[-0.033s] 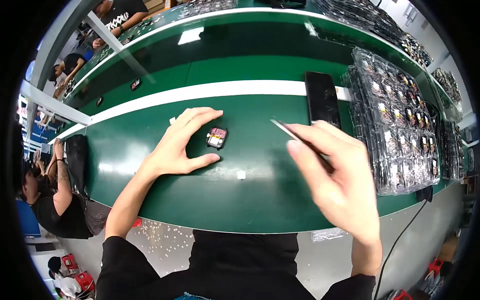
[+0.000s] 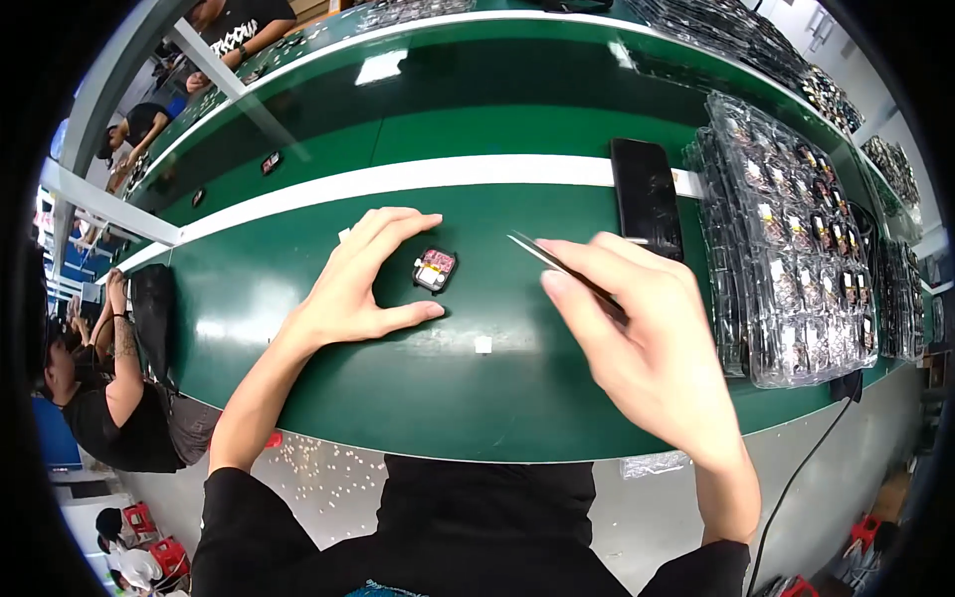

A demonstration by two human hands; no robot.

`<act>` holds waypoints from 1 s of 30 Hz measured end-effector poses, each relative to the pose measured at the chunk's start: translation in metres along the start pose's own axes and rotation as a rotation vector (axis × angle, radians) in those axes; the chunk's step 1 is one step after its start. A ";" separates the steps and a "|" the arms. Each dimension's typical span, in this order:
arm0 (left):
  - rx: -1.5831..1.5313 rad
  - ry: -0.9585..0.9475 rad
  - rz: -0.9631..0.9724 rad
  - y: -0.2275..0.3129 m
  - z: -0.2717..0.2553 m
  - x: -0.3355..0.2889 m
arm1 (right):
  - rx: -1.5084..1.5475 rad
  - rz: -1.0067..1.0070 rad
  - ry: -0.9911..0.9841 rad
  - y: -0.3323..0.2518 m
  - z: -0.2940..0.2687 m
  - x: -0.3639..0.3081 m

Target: Use tweezers to precisely place and adjust small electronic components inside a smartwatch casing at an assembly line.

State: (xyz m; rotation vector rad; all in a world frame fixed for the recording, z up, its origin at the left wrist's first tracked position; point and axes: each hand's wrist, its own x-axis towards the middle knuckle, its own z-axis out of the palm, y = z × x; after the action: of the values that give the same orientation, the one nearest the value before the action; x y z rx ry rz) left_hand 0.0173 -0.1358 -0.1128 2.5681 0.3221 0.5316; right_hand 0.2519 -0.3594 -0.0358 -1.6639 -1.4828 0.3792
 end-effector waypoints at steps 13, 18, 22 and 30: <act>0.023 0.003 0.056 -0.022 0.006 0.001 | 0.323 0.113 0.018 0.068 0.095 0.031; -0.208 -0.048 -0.026 -0.024 0.008 -0.001 | 0.334 0.092 -0.007 0.067 0.091 0.028; -0.163 -0.078 0.012 -0.024 0.008 0.000 | 0.272 0.071 -0.035 0.066 0.092 0.027; -0.153 -0.094 0.062 -0.030 0.008 0.007 | 0.121 0.022 -0.073 0.063 0.092 0.032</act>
State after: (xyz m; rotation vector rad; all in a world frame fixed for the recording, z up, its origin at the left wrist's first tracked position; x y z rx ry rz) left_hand 0.0234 -0.1111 -0.1322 2.4516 0.1632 0.4385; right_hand 0.2364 -0.2899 -0.1280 -1.5867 -1.4662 0.5368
